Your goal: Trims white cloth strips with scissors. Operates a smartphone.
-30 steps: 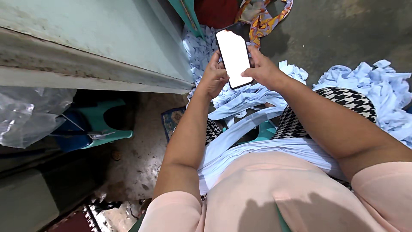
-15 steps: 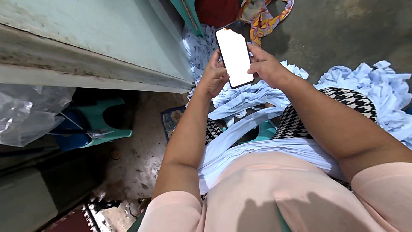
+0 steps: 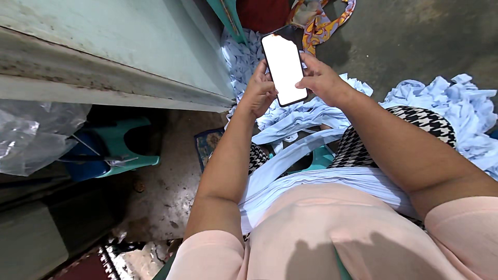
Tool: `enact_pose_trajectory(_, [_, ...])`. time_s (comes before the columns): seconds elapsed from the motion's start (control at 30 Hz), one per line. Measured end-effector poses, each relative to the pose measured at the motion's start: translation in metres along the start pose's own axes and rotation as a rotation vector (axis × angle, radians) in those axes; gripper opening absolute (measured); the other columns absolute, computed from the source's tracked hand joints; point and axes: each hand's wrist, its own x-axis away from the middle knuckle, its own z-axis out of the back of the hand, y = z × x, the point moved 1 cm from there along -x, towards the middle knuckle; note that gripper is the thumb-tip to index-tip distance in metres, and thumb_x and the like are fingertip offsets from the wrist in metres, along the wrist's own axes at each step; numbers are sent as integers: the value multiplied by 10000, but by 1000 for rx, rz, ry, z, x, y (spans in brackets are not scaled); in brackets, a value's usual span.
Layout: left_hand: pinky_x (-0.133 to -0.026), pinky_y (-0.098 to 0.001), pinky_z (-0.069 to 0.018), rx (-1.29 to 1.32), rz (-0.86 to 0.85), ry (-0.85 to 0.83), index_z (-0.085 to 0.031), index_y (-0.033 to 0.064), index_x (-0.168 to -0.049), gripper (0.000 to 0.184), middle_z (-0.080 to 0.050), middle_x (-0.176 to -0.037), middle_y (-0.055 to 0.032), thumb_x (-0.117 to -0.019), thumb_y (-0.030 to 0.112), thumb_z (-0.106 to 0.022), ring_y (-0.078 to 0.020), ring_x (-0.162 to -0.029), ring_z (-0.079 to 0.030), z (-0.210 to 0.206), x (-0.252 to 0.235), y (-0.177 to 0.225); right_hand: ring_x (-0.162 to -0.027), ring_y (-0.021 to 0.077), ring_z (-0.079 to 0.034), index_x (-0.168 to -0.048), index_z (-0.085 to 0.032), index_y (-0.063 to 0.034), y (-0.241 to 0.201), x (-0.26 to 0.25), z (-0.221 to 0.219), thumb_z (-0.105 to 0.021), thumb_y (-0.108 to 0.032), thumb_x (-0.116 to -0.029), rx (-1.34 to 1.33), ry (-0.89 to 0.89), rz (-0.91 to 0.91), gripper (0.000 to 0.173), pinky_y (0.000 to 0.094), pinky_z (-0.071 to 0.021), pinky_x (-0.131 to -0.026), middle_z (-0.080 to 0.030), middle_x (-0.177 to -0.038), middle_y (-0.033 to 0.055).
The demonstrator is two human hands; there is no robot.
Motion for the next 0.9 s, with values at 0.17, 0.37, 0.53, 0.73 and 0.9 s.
enact_pose_trajectory(0.17, [-869,-417,-585,-14,-3,13,-230,125,-1499,834,-615,-1265,-145,-748,-157,-459,-226,-1024,-685,0,0,0,-1001,191,-709,-1567,-320,-138,-2,1,0,-527,35,-859,-9,-33,-7,758,368,-602,-834,-681,-1238,126])
enact_pose_trajectory(0.37, [-890,-436,-580,-31,0,33,-213,121,-1522,860,-572,-1347,-156,-746,-151,-468,-242,-1082,-668,0,0,1,-1057,231,-695,-1616,-251,-227,-7,1,4,-458,56,-850,-30,-73,-120,843,392,-605,-765,-651,-1330,106])
enact_pose_trajectory(0.53, [-887,-429,-580,-21,0,26,-230,120,-1507,846,-588,-1320,-155,-741,-152,-464,-237,-1064,-675,-1,0,1,-1006,219,-701,-1600,-289,-217,-6,1,4,-471,10,-901,-41,-61,-101,756,367,-602,-741,-672,-1265,116])
enact_pose_trajectory(0.73, [-899,-440,-579,-9,-2,20,-208,124,-1527,865,-587,-1326,-157,-751,-162,-461,-243,-1071,-674,-1,1,1,-1017,223,-705,-1599,-297,-220,-5,1,4,-458,8,-922,-56,-55,-105,732,370,-606,-752,-671,-1282,114])
enact_pose_trajectory(0.9, [-899,-429,-577,1,0,17,-200,125,-1530,873,-575,-1341,-156,-748,-168,-452,-239,-1077,-670,-1,0,1,-1040,220,-696,-1598,-295,-221,-6,1,5,-405,14,-960,-74,-60,-112,689,373,-602,-766,-656,-1309,108])
